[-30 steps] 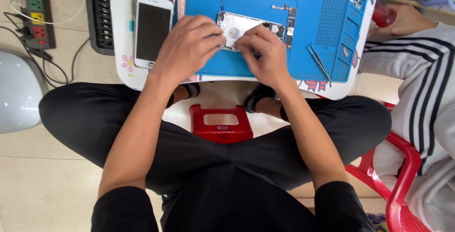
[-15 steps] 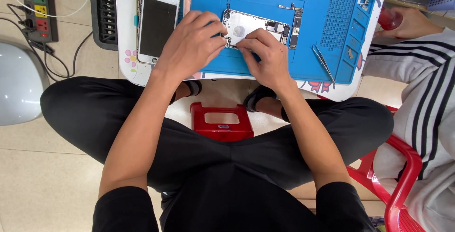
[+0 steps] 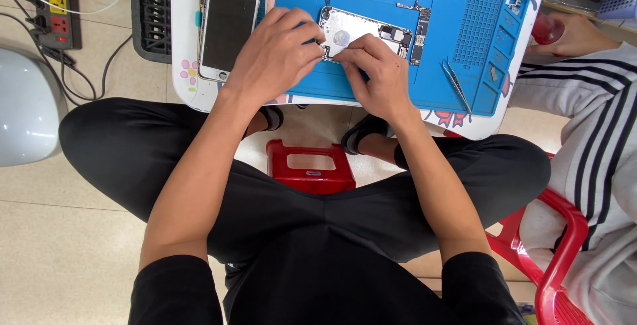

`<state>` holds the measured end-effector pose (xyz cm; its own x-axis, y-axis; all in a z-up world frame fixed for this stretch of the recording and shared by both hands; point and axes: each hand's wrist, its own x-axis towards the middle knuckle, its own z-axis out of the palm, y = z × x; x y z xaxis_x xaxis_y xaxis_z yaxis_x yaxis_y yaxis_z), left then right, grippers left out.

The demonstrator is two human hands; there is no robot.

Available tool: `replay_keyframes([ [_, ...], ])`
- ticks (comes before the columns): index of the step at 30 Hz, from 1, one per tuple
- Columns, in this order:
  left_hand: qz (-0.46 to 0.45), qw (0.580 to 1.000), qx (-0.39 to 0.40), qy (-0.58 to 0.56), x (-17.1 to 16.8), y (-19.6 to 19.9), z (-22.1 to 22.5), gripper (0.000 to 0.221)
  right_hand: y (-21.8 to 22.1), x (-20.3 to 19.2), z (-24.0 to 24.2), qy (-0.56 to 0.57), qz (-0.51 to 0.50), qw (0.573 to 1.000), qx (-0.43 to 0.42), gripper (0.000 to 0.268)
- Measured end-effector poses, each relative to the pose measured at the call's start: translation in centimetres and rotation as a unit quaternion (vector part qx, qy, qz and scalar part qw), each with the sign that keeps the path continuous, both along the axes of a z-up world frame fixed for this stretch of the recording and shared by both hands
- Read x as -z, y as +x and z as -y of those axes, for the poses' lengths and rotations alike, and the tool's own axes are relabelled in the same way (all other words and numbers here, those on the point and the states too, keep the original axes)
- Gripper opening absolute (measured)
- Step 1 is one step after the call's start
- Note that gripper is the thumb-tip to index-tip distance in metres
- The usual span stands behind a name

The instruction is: The person sits cross-legged on a stool and repairs a disassembled smartphone on a blue work mat. They use tweezers to carefully place and adjust small internal components, including a metal bracket and ribbon cables, inside the phone's chassis.

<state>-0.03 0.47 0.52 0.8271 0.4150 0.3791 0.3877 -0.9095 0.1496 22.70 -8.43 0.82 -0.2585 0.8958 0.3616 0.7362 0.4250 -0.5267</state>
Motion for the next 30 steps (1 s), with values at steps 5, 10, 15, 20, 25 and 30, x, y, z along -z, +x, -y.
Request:
replay_keyframes([
  [5, -0.003, 1.000, -0.004, 0.011, 0.3, 0.1, 0.0, 0.005, -0.1, -0.2, 0.0, -0.016, -0.003, 1.000, 0.000, 0.019],
  [10, 0.002, 1.000, 0.000, -0.010, 0.3, 0.0, 0.2, 0.008, 0.0, -0.3, 0.1, -0.066, -0.024, 0.997, 0.012, 0.017],
  [15, 0.005, 1.000, 0.001, -0.012, 0.5, 0.0, 0.2, 0.007, -0.2, -0.3, 0.0, -0.074, -0.092, 0.993, 0.025, 0.012],
  [20, 0.009, 1.000, -0.001, -0.020, 0.5, 0.0, 0.2, 0.003, 0.0, 0.6, 0.2, -0.030, -0.058, 0.998, 0.014, 0.014],
  [25, 0.018, 1.000, 0.000, -0.022, 0.6, 0.0, 0.2, 0.003, 0.0, 0.8, 0.2, -0.028, -0.045, 0.999, 0.011, 0.015],
  [30, 0.020, 0.999, -0.001, -0.025, 0.6, 0.1, 0.3, 0.004, 0.0, 0.8, 0.2, -0.022, -0.026, 0.999, 0.009, 0.015],
])
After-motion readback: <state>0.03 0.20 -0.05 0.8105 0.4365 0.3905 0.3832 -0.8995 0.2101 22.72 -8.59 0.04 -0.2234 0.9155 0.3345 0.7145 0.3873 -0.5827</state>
